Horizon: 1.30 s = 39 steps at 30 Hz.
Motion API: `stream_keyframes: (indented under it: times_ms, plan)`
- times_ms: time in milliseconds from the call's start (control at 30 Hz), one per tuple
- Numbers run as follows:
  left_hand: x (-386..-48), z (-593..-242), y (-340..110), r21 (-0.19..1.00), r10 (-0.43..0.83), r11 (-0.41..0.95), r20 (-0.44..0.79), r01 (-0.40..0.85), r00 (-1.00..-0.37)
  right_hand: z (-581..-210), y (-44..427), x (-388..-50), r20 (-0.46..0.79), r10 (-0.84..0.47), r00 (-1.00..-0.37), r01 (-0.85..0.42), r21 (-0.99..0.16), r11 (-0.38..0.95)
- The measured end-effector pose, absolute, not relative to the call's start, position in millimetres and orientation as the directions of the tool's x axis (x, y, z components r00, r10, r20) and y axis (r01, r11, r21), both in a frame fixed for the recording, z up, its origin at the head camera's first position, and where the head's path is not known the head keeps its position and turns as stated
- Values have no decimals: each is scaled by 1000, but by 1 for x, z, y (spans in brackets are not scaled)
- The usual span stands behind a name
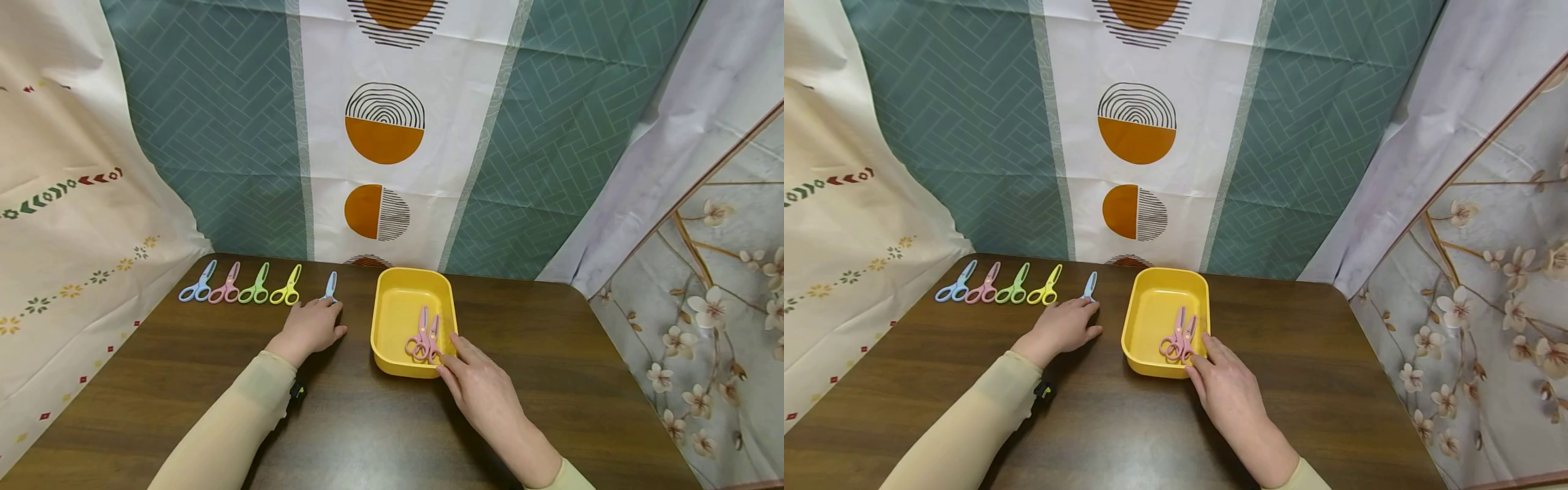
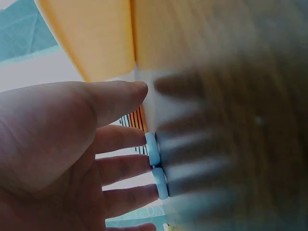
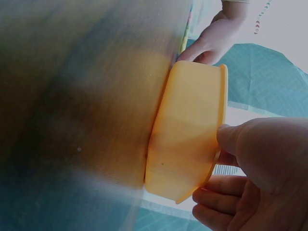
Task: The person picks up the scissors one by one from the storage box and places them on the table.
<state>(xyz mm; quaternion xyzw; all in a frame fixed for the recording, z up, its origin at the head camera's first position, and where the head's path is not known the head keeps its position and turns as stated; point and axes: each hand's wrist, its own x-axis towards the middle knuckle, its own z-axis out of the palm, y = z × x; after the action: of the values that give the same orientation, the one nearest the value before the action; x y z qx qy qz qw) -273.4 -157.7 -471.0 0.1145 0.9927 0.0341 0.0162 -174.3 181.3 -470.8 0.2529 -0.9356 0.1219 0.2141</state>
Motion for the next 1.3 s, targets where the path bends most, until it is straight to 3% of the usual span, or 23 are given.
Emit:
stream_keyframes:
  times_ms: [1300]
  plan:
    - [-280,-466,-169,118,153,981,7,153,-988,-469,180,-173,452,-417,-788,-518,-121,847]
